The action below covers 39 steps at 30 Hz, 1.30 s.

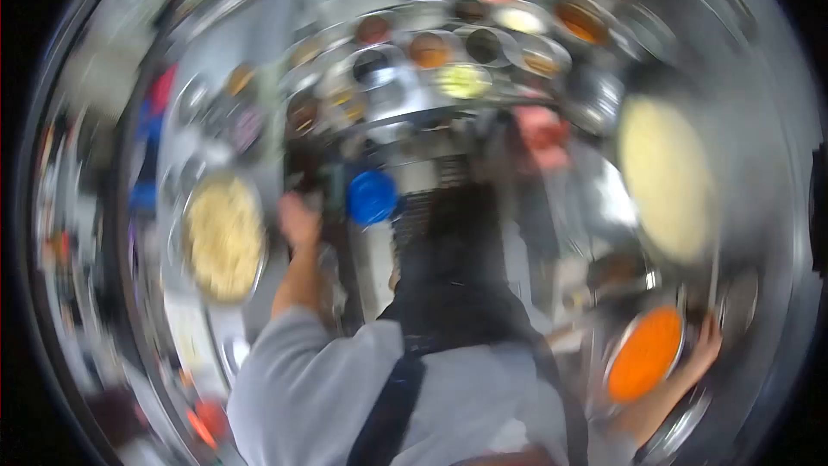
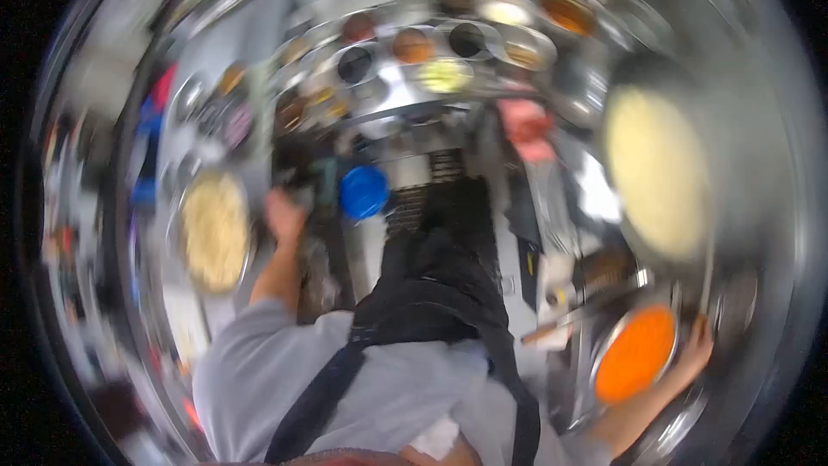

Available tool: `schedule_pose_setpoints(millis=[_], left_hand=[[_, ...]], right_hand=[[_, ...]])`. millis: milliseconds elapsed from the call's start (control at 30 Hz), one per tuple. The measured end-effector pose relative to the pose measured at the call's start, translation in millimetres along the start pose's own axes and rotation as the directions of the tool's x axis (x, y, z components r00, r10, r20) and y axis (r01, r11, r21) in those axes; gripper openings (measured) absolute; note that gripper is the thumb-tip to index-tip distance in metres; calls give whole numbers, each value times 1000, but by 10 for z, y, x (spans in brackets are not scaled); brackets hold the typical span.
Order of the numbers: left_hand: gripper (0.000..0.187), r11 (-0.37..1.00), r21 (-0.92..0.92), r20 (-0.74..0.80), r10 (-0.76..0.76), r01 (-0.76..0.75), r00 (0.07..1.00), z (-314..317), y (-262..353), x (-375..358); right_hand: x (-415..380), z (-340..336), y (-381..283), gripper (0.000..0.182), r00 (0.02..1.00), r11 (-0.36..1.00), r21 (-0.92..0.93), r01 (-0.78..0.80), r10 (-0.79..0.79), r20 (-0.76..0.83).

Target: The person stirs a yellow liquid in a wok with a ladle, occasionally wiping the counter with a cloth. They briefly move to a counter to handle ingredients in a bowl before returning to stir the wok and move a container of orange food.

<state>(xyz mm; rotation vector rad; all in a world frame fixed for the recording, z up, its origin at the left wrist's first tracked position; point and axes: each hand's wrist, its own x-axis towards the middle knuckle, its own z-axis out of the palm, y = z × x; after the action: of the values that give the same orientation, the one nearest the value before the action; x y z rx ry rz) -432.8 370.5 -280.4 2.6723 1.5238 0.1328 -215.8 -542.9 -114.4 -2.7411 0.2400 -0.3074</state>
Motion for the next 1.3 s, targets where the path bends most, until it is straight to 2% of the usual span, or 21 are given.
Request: schedule_pose_setpoints(millis=[33, 67, 100, 167, 200, 233, 267, 433, 567, 667, 733, 767, 800, 833, 867, 933, 967, 1000, 1033, 1067, 1300], left_hand=[[47, 976, 195, -146, 130, -100, 981, 495, -341, 120], [46, 510, 820, 113, 300, -259, 947, 888, -662, 210], [46, 493, 754, 400, 179, -434, 899, 532, -462, 172], [44, 291, 867, 372, 160, -404, 914, 762, -672, 217], [47, 340, 836, 477, -66, -430, 876, 687, -530, 293], [62, 711, 703, 37, 5, -30, 999, 1130, -837, 309], [78, 831, 531, -90, -136, 163, 987, 869, -564, 159], [93, 854, 491, -45, -175, 174, 984, 703, -386, 113], [97, 856, 485, -2, -206, 181, 979, 624, -368, 85], [99, 874, 459, 37, -199, 161, 979, 508, -329, 51], [102, 906, 414, -211, -2, 92, 978, 1319, -928, 348], [103, 869, 495, 159, -103, 11, 982, 720, -560, 227], [102, 951, 266, 166, -204, 155, 965, 316, -305, 109], [101, 947, 288, 176, -200, 144, 964, 267, -266, 76], [100, 951, 248, 204, -238, 185, 949, 92, -185, 69], [103, 973, 25, 120, -232, 231, 965, 257, -390, 108], [104, 976, 75, 98, -212, 205, 972, 299, -453, 121], [106, 966, -22, 274, -242, 258, 931, 251, -506, 196], [106, 975, 4, 203, -218, 222, 955, 458, -513, 142], [107, 975, 9, 171, -218, 220, 961, 540, -548, 156], [111, 965, -15, 203, -252, 260, 946, 306, -445, 126]], right_hand=[[-194, -151, -331, 44, 992, 992, 30, -122, 122, -31], [-273, -301, -407, 42, 972, 973, -6, -231, 231, 31], [-425, -451, -854, 42, 971, 968, 86, -235, 237, -11], [-719, -756, -1118, 38, 945, 949, -28, -314, 309, -110], [-833, -874, -1221, 35, 946, 949, -42, -311, 305, -112], [-969, -963, -1311, 34, 954, 956, -54, -289, 283, -102], [-1114, -1035, -1393, 33, 946, 948, -87, -307, 294, -134], [-1420, -1061, -1911, 31, 942, 932, -143, -332, 321, -97], [-1561, -670, -1936, 32, 993, 990, -97, -103, 96, -76], [-1502, -421, -2072, 33, 992, 983, -142, -118, 122, 17], [-1344, -67, -1931, 34, 999, 985, -168, 33, -28, 33], [-1246, 35, -2002, 32, 997, 994, -76, 79, -78, 27], [-1137, 179, -1990, 31, 994, 989, -100, 105, -101, 46], [-1002, 250, -2076, 31, 986, 991, -131, -32, 53, 157], [-900, 510, -1812, 31, 972, 969, 76, 236, -235, -28], [-592, 581, -1910, 30, 981, 977, -138, 162, -144, 131], [-248, 884, -1275, 30, 946, 950, -20, 310, -307, 106], [43, 1086, -872, 33, 938, 936, -69, 344, -339, 75], [-290, 673, -1808, 28, 909, 893, -180, 412, -417, 13], [-329, 523, -2290, 28, 953, 934, -193, 302, -292, 76], [738, 1052, -1417, 31, 925, 896, -274, 350, -377, -51]])
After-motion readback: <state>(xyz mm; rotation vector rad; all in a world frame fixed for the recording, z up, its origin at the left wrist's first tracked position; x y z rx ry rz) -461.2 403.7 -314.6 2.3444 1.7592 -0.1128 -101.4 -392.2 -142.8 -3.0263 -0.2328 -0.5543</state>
